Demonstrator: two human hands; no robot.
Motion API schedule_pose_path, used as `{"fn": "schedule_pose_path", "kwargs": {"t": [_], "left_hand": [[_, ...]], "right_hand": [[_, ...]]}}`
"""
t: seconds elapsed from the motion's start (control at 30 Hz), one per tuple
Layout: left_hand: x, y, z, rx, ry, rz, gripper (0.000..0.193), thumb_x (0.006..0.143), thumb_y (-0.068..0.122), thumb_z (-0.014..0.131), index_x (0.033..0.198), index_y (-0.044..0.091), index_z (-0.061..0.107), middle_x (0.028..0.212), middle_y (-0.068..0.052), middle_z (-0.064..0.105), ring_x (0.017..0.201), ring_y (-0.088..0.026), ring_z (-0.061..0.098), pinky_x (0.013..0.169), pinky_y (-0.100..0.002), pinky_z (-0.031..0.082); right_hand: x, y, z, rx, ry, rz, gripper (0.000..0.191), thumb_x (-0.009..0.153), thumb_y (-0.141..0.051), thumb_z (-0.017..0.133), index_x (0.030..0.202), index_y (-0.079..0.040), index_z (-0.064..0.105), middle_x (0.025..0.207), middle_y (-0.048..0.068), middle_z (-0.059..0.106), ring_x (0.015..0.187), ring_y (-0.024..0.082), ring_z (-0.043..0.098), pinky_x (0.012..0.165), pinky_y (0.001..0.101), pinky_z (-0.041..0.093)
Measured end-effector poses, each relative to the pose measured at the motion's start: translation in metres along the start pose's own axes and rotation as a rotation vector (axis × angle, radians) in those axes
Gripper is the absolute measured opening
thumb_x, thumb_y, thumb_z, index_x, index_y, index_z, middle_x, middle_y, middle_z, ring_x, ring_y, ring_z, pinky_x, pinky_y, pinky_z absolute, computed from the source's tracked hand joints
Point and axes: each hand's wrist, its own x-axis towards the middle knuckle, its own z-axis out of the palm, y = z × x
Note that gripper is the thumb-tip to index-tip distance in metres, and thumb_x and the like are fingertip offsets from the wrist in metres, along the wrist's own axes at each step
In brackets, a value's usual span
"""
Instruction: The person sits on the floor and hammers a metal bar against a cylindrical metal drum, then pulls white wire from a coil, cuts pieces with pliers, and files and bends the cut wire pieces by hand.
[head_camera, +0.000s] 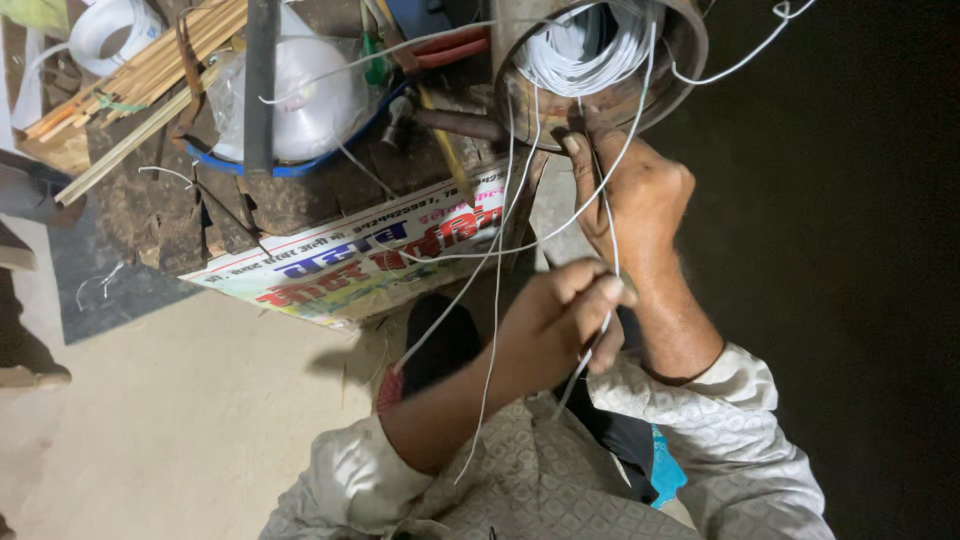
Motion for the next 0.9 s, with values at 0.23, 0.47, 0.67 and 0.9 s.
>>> {"fn": "schedule_pose_path", "kwargs": {"t": [0.23,0.47,0.67,0.9], "left_hand": [[0.022,-0.032,-0.03,-0.015,0.101,0.084,0.051,0.112,0.044,0.045,0.089,0.003,0.065,0.068,-0.004,0.063,0.06,-0.011,0.059,0.058,-0.026,0.047],[0.061,0.002,-0.049,0.031,0.28,0.039,0.041,0.102,0.041,0.046,0.117,0.008,0.064,0.075,-0.002,0.067,0.056,-0.009,0.054,0.052,-0.025,0.043],[0.059,0.0,-0.04,0.2,0.257,0.181,0.042,0.112,0.036,0.046,0.117,-0.002,0.064,0.063,-0.002,0.053,0.05,-0.008,0.045,0.047,-0.025,0.036],[-0.047,-0.066,-0.021,0.213,0.195,0.069,0.027,0.108,0.022,0.052,0.115,0.001,0.067,0.064,-0.001,0.051,0.056,-0.007,0.047,0.052,-0.028,0.038]], "right_hand": [[-0.026,0.005,-0.011,0.335,-0.017,0.082,0.013,0.104,-0.01,0.068,0.11,0.001,0.073,0.084,0.02,0.066,0.072,0.032,0.069,0.066,0.039,0.052],[-0.129,-0.043,-0.039,0.321,-0.042,0.067,0.014,0.093,-0.003,0.068,0.105,0.005,0.071,0.086,0.016,0.07,0.067,0.029,0.068,0.061,0.0369,0.054],[-0.134,0.012,-0.055,0.244,-0.282,-0.133,0.023,0.075,-0.01,0.076,0.096,-0.004,0.076,0.085,0.012,0.074,0.068,0.025,0.067,0.058,0.036,0.054],[-0.026,0.077,-0.101,0.045,0.099,-0.068,0.031,0.1,-0.019,0.077,0.119,0.004,0.07,0.118,0.019,0.071,0.112,0.031,0.07,0.097,0.0393,0.057]]}}
